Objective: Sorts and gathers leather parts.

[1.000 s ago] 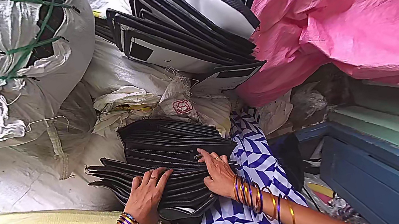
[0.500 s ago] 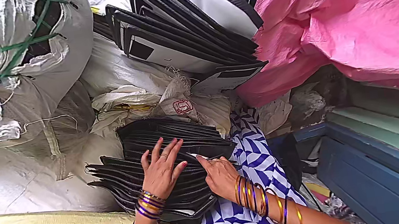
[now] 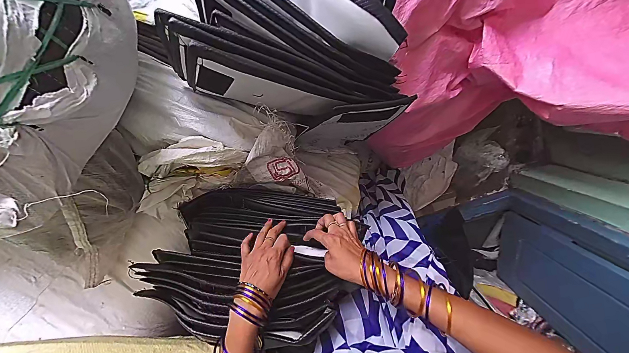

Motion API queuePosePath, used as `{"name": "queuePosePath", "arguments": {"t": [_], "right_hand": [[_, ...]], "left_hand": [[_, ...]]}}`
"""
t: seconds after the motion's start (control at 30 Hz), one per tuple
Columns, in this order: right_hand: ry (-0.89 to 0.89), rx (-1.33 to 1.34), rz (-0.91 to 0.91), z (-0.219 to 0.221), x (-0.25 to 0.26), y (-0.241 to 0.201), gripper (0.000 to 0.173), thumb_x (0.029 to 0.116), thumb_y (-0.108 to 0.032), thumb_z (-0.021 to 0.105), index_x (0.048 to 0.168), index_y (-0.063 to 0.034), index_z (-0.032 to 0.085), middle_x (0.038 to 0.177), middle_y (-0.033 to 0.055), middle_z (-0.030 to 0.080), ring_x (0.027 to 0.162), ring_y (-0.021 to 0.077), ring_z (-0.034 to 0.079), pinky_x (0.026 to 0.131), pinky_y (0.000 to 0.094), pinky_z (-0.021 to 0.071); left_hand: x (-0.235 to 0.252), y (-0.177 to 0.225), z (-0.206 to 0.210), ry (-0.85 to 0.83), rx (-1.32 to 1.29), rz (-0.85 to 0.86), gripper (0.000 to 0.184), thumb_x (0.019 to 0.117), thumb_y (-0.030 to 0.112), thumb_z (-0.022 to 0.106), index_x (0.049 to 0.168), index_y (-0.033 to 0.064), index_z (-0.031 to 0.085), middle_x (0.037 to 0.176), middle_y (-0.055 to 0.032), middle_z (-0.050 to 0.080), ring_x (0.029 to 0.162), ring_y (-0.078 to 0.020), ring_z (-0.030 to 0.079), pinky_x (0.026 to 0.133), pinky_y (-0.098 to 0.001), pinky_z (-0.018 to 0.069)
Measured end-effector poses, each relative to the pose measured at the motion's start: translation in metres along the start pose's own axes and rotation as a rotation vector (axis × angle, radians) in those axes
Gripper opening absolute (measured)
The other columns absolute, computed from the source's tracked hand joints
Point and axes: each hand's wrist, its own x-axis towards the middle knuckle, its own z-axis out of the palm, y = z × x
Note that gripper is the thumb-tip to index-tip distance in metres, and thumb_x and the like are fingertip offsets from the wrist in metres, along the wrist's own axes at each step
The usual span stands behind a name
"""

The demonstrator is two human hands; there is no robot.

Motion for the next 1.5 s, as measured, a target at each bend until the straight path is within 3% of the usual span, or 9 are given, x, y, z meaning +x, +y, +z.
{"name": "queuePosePath", "arguments": {"t": [0.27, 0.43, 0.57, 0.9, 1.0, 1.13, 1.27, 1.37, 1.5], "right_hand": [[0.022, 0.029, -0.022, -0.013, 0.001, 0.002, 0.051, 0.0872, 0.006, 0.051, 0.129, -0.0158, 0.070, 0.160, 0.0161, 0.039, 0.144, 0.0408, 0.033, 0.106, 0.0610, 0.0281], [0.159, 0.115, -0.126, 0.014, -0.008, 0.018, 0.061, 0.0803, 0.008, 0.050, 0.139, -0.0061, 0.059, 0.131, 0.0149, 0.065, 0.125, 0.0391, 0.052, 0.095, 0.0587, 0.0362], [0.125, 0.160, -0.147, 0.021, -0.015, 0.016, 0.059, 0.0840, 0.008, 0.046, 0.140, -0.0032, 0.059, 0.128, 0.0205, 0.065, 0.122, 0.0415, 0.056, 0.096, 0.0592, 0.0395], [-0.009, -0.197, -0.006, 0.000, 0.001, 0.024, 0.062, 0.0936, 0.004, 0.046, 0.151, -0.0175, 0.052, 0.145, 0.0220, 0.051, 0.135, 0.0423, 0.043, 0.103, 0.0612, 0.0315], [-0.017, -0.161, -0.002, 0.002, 0.001, 0.021, 0.057, 0.0920, 0.005, 0.047, 0.143, -0.0159, 0.061, 0.142, 0.0215, 0.053, 0.135, 0.0413, 0.044, 0.103, 0.0590, 0.0326], [-0.042, -0.114, 0.013, -0.001, 0.000, 0.015, 0.051, 0.0881, 0.007, 0.051, 0.132, -0.0121, 0.067, 0.153, 0.0197, 0.043, 0.141, 0.0409, 0.036, 0.105, 0.0590, 0.0305], [-0.040, -0.119, -0.004, 0.001, -0.004, 0.016, 0.052, 0.0900, 0.007, 0.050, 0.135, -0.0137, 0.066, 0.167, 0.0152, 0.029, 0.150, 0.0405, 0.028, 0.109, 0.0632, 0.0258], [-0.022, -0.116, -0.040, 0.003, -0.005, 0.019, 0.051, 0.0914, 0.007, 0.047, 0.135, -0.0108, 0.066, 0.160, 0.0123, 0.041, 0.145, 0.0391, 0.035, 0.108, 0.0627, 0.0278], [0.031, -0.046, -0.108, 0.011, -0.007, 0.024, 0.049, 0.0899, 0.009, 0.045, 0.132, -0.0042, 0.066, 0.145, 0.0149, 0.056, 0.134, 0.0398, 0.046, 0.102, 0.0601, 0.0335]], "left_hand": [[-0.013, 0.007, 0.001, -0.015, -0.002, -0.054, 0.036, 0.1042, 0.021, 0.044, 0.115, -0.0016, 0.071, 0.145, -0.0112, 0.059, 0.142, -0.0328, 0.047, 0.114, -0.0669, 0.0235], [-0.013, 0.005, 0.008, 0.076, 0.033, -0.041, 0.035, 0.1019, 0.024, 0.048, 0.118, 0.0028, 0.071, 0.131, -0.0132, 0.068, 0.131, -0.0370, 0.057, 0.106, -0.0655, 0.0353], [-0.008, 0.010, 0.005, 0.033, 0.096, -0.079, 0.051, 0.0960, 0.027, 0.045, 0.145, 0.0169, 0.058, 0.123, -0.0199, 0.067, 0.121, -0.0444, 0.058, 0.090, -0.0646, 0.0409], [-0.006, 0.014, 0.004, -0.017, 0.103, -0.120, 0.044, 0.0926, 0.019, 0.050, 0.133, 0.0154, 0.066, 0.139, -0.0212, 0.059, 0.140, -0.0453, 0.043, 0.102, -0.0650, 0.0361], [0.004, 0.013, 0.001, -0.051, 0.106, -0.152, 0.044, 0.0871, 0.013, 0.054, 0.129, 0.0160, 0.067, 0.149, -0.0186, 0.051, 0.146, -0.0418, 0.036, 0.103, -0.0662, 0.0327], [0.020, 0.020, -0.012, -0.283, 0.106, -0.250, 0.050, 0.0918, 0.008, 0.050, 0.140, 0.0164, 0.056, 0.159, -0.0046, 0.044, 0.151, -0.0294, 0.031, 0.110, -0.0688, 0.0200], [0.018, 0.021, -0.011, -0.281, 0.114, -0.254, 0.050, 0.0923, 0.009, 0.049, 0.141, 0.0161, 0.056, 0.153, -0.0052, 0.051, 0.150, -0.0294, 0.034, 0.111, -0.0683, 0.0200], [0.017, 0.020, -0.007, -0.215, 0.115, -0.244, 0.052, 0.0900, 0.010, 0.051, 0.141, 0.0155, 0.055, 0.146, -0.0085, 0.057, 0.144, -0.0317, 0.042, 0.109, -0.0677, 0.0230], [0.021, 0.023, -0.009, -0.268, 0.163, -0.285, 0.075, 0.0915, 0.011, 0.050, 0.162, 0.0234, 0.027, 0.148, -0.0134, 0.053, 0.142, -0.0338, 0.043, 0.108, -0.0670, 0.0231]]}}
